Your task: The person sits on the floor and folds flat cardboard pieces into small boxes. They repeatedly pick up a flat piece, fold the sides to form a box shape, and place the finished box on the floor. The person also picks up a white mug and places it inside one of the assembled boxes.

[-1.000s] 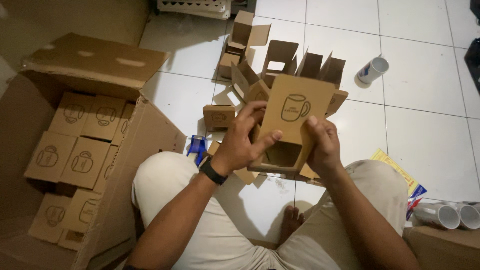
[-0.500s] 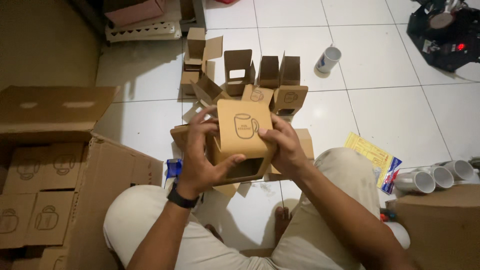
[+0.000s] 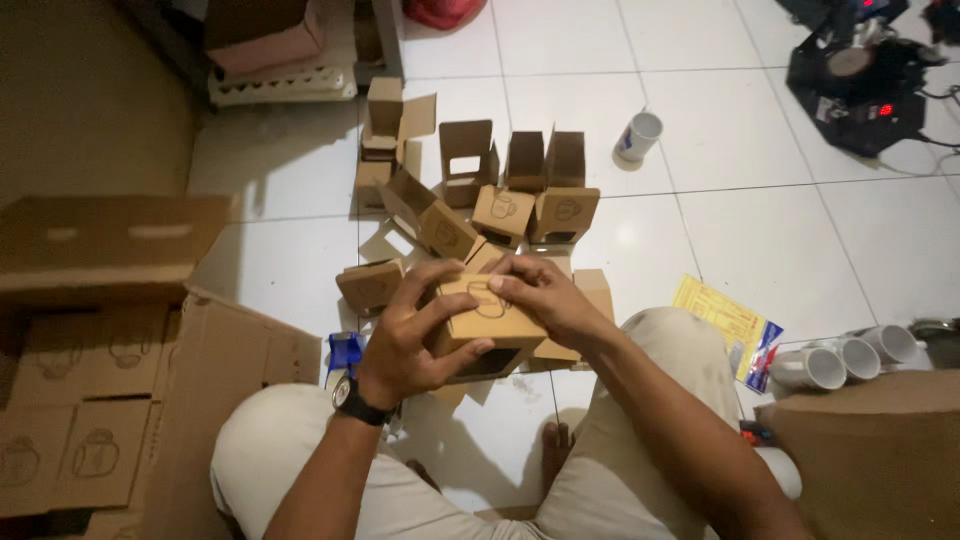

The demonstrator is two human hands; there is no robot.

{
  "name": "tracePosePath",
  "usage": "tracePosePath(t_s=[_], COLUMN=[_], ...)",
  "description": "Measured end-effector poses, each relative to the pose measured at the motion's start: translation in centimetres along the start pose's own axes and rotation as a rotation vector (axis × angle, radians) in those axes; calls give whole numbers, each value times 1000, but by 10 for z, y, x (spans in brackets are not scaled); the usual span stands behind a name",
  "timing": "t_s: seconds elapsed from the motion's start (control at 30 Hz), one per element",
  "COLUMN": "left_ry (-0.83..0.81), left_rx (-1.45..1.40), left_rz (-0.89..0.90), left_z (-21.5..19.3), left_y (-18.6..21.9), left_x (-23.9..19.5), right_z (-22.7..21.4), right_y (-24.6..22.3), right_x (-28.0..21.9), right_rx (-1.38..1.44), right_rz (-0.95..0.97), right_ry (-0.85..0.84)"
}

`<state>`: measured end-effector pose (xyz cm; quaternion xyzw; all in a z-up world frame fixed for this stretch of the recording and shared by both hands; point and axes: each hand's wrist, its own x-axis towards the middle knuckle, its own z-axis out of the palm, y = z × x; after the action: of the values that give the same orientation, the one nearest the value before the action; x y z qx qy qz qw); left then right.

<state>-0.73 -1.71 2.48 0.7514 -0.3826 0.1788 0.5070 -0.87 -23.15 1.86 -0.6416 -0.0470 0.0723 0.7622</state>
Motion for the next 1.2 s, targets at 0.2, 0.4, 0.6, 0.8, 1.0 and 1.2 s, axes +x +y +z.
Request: tracePosePath(t_s=[0.2, 0.4, 0.6, 0.8, 1.0, 1.2], left_ry=[-41, -13, -2, 35, 210, 440], left_rx=[-9, 23, -8, -130, -273, -219], left_rz=[-158, -342, -384, -293, -632, -845], left_z=[-2, -11, -27, -18, -25, -47], left_y=[1, -8, 20, -38, -83, -92], left_x=[2, 18, 42, 34, 19, 22], right_z=[-6, -25, -27, -33, -105, -166], right_y=[11, 6, -31, -58, -62, 28], right_x=[9, 21, 36, 65, 112, 134], right_rx=[69, -150, -46, -679, -1106, -1445], right_rz=[143, -77, -29, -112, 135, 267], right_ry=[36, -257, -450, -431, -155, -125])
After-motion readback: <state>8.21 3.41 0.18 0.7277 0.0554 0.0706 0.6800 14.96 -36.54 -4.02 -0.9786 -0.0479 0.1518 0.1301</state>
